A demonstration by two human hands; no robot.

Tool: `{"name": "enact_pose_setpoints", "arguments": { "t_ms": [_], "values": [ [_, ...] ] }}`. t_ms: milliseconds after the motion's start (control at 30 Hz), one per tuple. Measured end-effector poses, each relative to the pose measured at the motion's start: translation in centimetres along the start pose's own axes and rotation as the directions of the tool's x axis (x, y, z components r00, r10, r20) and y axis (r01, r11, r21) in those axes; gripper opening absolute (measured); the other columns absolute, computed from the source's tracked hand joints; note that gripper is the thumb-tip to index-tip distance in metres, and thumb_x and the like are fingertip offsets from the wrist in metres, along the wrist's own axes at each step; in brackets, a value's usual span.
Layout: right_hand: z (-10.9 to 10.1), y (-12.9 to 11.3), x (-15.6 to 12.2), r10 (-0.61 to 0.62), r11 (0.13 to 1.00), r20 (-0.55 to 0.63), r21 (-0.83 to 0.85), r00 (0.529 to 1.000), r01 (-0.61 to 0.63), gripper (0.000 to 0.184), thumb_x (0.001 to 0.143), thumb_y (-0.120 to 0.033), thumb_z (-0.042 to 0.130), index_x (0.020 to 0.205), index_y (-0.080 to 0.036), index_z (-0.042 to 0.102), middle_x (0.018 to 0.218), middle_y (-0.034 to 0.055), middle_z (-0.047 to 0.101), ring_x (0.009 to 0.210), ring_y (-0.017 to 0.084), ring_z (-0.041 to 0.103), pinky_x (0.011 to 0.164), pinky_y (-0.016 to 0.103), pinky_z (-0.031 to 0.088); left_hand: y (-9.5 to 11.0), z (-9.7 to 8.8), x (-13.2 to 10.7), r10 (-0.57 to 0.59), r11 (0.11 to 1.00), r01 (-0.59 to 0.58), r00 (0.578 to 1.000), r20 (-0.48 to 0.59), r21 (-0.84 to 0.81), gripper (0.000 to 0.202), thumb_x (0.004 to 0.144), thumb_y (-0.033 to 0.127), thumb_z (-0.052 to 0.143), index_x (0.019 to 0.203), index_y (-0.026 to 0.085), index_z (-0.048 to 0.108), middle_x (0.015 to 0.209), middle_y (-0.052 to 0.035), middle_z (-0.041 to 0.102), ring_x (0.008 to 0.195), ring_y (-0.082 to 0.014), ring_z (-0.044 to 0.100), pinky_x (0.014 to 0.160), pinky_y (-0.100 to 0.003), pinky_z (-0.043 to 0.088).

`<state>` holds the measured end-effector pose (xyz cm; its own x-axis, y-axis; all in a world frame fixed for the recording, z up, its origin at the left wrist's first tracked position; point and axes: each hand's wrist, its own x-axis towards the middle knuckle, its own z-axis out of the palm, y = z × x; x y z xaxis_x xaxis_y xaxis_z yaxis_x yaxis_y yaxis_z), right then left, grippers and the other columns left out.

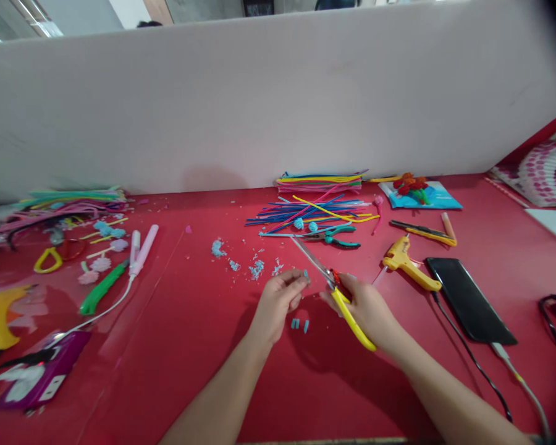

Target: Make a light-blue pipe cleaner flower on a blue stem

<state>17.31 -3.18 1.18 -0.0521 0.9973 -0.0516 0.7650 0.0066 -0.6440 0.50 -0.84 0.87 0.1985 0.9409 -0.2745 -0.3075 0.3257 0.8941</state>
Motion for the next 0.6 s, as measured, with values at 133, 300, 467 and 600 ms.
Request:
{"name": "enact_pose_setpoints", "arguments": {
  "t_ms": [133, 300, 467, 600],
  "values": [
    [-0.21, -0.34, -0.05, -0.017, 0.916, 0.032, 0.401, 0.999, 0.002, 0.025, 0.077, -0.042, 0.051, 0.073, -0.018, 0.052, 0.059, -0.0024, 0.051, 0.053, 0.012, 0.046, 0.049, 0.021, 0.034, -0.22, 0.38, -0.38, -0.093, 0.99, 0.074, 0.983, 0.157, 0.122, 0.019, 0.072, 0.03, 0.065, 0.076, 0.012, 0.065, 0.064, -0.0012, 0.057, 0.043, -0.003, 0.031, 0.041, -0.019, 0.018],
    [-0.71, -0.58, -0.48, -0.001, 0.85, 0.092, 0.525, 0.996, -0.048, 0.019, 0.074, -0.036, 0.053, 0.067, -0.018, 0.051, 0.051, -0.006, 0.038, 0.048, 0.009, 0.038, 0.043, 0.019, 0.03, -0.01, 0.64, -0.64, -0.164, 0.959, 0.09, 0.948, 0.271, 0.268, 0.019, 0.073, 0.032, 0.062, 0.075, 0.013, 0.068, 0.055, 0.0024, 0.049, 0.044, -0.0054, 0.029, 0.043, -0.02, 0.02],
    [-0.26, -0.3, -0.39, 0.003, 0.869, 0.093, 0.492, 0.996, -0.048, 0.013, 0.072, -0.03, 0.049, 0.066, -0.019, 0.047, 0.053, -0.0055, 0.041, 0.048, 0.009, 0.037, 0.045, 0.019, 0.031, 0.27, 0.83, -0.73, -0.179, 0.94, 0.091, 0.952, 0.248, 0.329, 0.014, 0.07, 0.03, 0.065, 0.067, 0.016, 0.067, 0.05, 0.0032, 0.047, 0.044, -0.0077, 0.034, 0.043, -0.021, 0.024],
    [0.05, -0.3, -0.25, -0.004, 0.89, 0.069, 0.455, 0.998, -0.028, 0.012, 0.068, -0.027, 0.05, 0.062, -0.019, 0.045, 0.052, -0.0051, 0.041, 0.05, 0.01, 0.04, 0.047, 0.021, 0.033, 0.12, 0.87, -0.71, -0.124, 0.949, 0.044, 0.963, 0.241, 0.312, 0.011, 0.068, 0.027, 0.066, 0.065, 0.016, 0.067, 0.063, -0.0005, 0.056, 0.059, -0.0117, 0.047, 0.056, -0.021, 0.035]
  ]
}}
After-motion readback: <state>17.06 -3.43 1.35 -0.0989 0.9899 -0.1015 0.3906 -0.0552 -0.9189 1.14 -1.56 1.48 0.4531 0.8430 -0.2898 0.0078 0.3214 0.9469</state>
